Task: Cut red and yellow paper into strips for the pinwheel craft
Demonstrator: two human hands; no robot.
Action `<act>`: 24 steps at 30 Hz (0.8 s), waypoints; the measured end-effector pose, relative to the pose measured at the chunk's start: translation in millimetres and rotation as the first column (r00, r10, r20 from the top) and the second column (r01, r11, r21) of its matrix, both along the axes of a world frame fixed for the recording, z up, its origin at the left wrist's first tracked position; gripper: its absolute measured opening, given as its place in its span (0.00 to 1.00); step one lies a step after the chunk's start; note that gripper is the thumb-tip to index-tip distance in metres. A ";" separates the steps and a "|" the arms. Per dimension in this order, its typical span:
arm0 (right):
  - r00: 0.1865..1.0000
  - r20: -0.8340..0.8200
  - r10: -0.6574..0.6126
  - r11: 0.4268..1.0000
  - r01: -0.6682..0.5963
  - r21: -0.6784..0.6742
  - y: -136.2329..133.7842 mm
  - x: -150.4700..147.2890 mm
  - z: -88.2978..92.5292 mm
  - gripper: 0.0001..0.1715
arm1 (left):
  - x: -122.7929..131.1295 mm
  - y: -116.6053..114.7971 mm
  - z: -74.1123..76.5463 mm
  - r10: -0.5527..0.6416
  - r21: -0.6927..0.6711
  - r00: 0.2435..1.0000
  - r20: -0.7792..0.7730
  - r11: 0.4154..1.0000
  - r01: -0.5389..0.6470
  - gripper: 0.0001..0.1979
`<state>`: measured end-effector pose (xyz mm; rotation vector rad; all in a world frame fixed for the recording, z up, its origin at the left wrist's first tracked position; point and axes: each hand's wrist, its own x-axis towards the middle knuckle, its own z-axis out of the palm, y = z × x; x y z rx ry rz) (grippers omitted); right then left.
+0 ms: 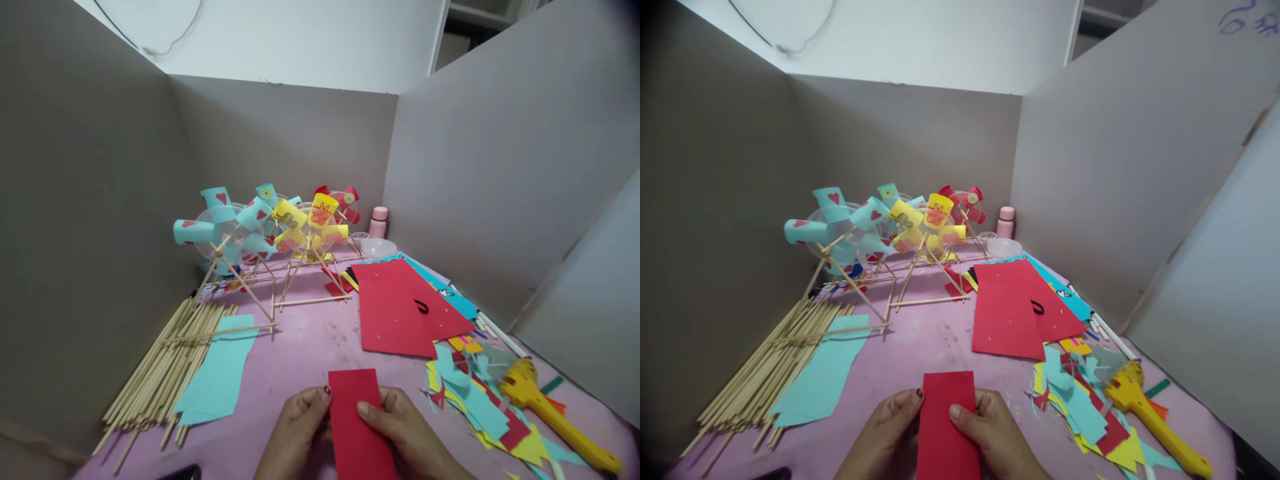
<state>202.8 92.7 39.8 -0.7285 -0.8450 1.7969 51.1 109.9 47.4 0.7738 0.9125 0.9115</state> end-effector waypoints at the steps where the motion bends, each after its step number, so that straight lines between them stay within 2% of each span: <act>1: 1.000 -0.026 0.014 1.000 -0.014 -0.017 -0.1 0.8 -0.5 0.20 | -0.1 -0.4 0.8 -0.022 -0.011 0.999 0.048 1.000 0.022 0.21; 6: 0.995 -0.075 0.060 0.997 -0.063 -0.041 -1.5 3.1 0.8 0.17 | -2.2 -3.0 1.6 -0.071 -0.102 0.973 0.220 0.990 0.096 0.13; 10: 0.996 -0.058 0.063 0.997 -0.065 -0.040 -2.8 4.0 6.6 0.20 | -2.4 -4.8 5.1 -0.085 -0.097 0.969 0.231 0.989 0.110 0.12; 15: 0.999 0.003 0.038 0.999 -0.038 -0.020 -3.1 4.3 7.8 0.19 | -2.3 -3.1 6.2 -0.072 -0.028 0.989 0.126 0.997 0.076 0.16; 20: 0.987 0.148 -0.063 0.998 0.061 0.020 -3.0 2.2 1.9 0.22 | -6.5 0.9 0.5 0.087 0.093 0.994 -0.073 0.992 -0.080 0.15; 24: 0.975 0.203 -0.090 0.996 0.088 0.018 -3.8 0.1 0.0 0.22 | -8.0 0.2 -3.5 0.118 0.124 0.985 -0.129 0.987 -0.102 0.16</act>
